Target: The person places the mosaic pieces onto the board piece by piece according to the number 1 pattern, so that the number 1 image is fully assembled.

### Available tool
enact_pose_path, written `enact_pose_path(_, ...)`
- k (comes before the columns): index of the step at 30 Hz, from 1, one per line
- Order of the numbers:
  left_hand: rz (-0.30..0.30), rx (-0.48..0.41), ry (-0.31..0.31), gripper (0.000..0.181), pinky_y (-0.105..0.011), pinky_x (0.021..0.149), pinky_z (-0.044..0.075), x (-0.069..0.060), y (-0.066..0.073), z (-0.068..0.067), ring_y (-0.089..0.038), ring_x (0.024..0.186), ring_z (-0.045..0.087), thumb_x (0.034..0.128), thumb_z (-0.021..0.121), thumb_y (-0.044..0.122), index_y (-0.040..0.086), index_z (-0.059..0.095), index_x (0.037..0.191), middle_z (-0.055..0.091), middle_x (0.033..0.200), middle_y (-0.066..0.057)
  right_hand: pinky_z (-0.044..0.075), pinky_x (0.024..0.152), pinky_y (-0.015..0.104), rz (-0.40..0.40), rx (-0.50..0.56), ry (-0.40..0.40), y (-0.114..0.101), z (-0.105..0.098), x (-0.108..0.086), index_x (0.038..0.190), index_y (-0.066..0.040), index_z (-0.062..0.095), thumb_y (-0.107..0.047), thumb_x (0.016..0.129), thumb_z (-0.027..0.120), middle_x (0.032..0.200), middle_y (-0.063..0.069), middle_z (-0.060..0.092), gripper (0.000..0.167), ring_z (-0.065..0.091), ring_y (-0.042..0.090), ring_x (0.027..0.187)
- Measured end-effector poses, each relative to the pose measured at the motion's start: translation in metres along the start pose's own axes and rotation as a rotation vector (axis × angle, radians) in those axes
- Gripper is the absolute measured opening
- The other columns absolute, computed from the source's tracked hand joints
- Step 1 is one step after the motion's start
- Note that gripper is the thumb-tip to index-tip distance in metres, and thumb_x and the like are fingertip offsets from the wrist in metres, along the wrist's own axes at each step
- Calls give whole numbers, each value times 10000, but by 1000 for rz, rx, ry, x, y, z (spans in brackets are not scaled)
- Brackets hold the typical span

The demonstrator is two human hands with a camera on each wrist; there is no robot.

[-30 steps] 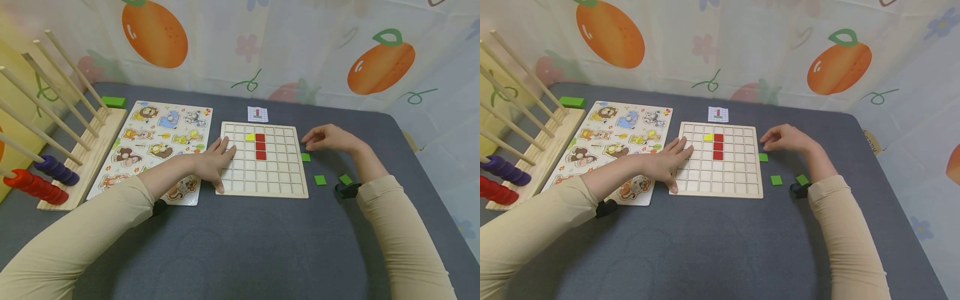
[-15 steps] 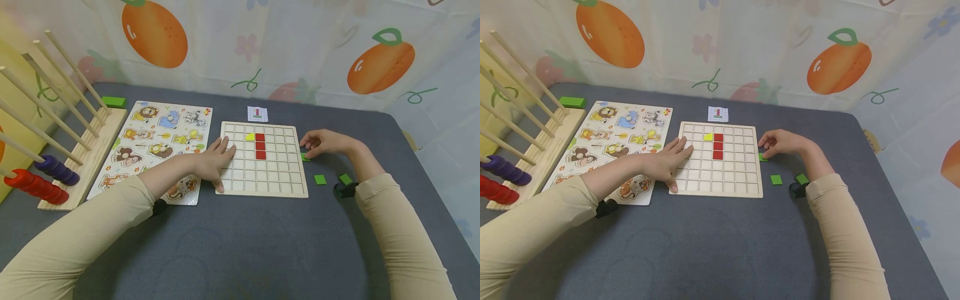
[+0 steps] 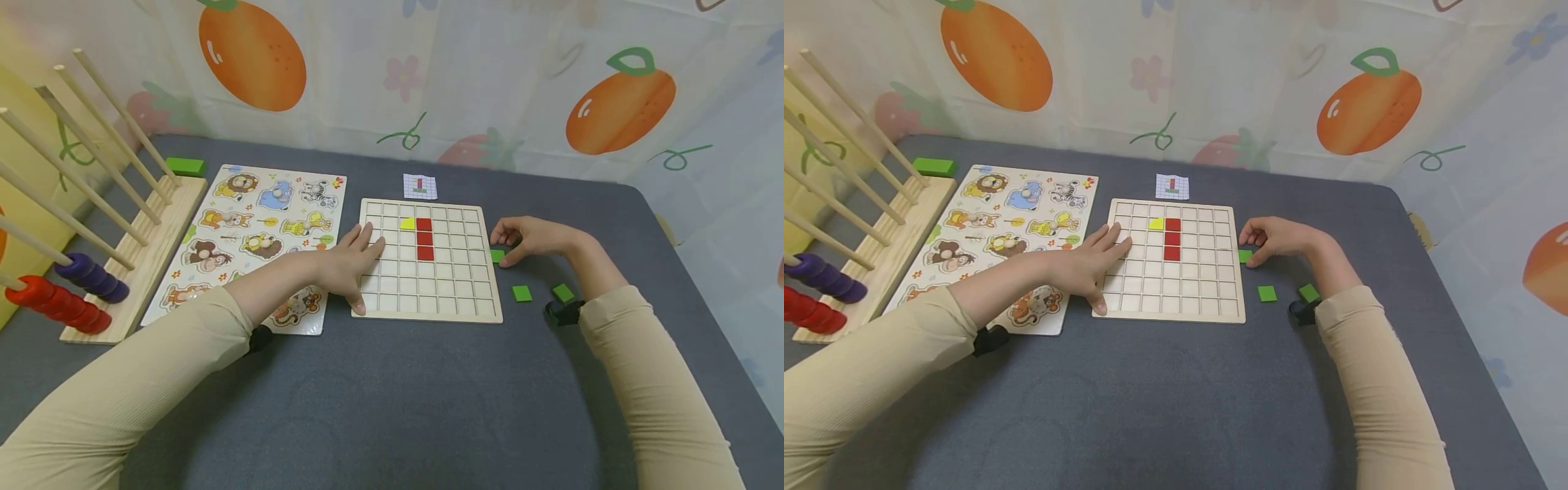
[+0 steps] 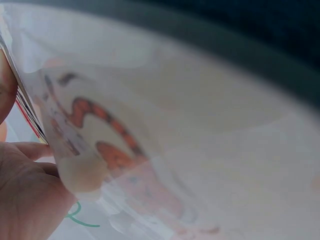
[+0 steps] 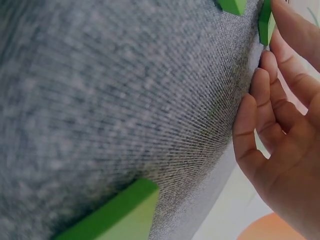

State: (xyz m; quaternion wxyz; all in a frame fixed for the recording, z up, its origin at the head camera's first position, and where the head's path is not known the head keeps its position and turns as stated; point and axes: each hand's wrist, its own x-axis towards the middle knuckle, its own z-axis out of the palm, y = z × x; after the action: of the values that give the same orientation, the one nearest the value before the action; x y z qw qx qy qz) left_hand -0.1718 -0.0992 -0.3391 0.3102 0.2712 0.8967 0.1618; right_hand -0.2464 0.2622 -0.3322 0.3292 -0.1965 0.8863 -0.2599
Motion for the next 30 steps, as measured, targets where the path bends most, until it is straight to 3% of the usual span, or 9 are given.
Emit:
enact_pose_path(12,-3,-2,-4,1225,-577,1253,-13,-1,0,0,-383,1508,-273,764,832,287,66,-46,1590,-279,1619,-200,433,890,394,6,-58,31,0,3,2,1131,-28,559,-146,869,743,1134,135,544,341,492,249,1039)
enact_pose_path(23,-7,4,-5,1227,-562,1259,-11,0,1,-1,-374,1507,-279,767,832,288,71,-52,1589,-283,1619,-191,491,758,350,31,-149,151,-9,1,-2,1039,-40,612,-127,853,752,995,122,652,249,601,215,885)
enact_pose_path(30,-2,3,-9,1219,-576,1254,-7,-1,1,-1,-393,1506,-270,769,829,286,58,-44,1588,-275,1618,-208,502,772,385,33,-192,258,-10,2,-1,973,-45,613,-78,824,766,972,128,680,216,619,244,893)
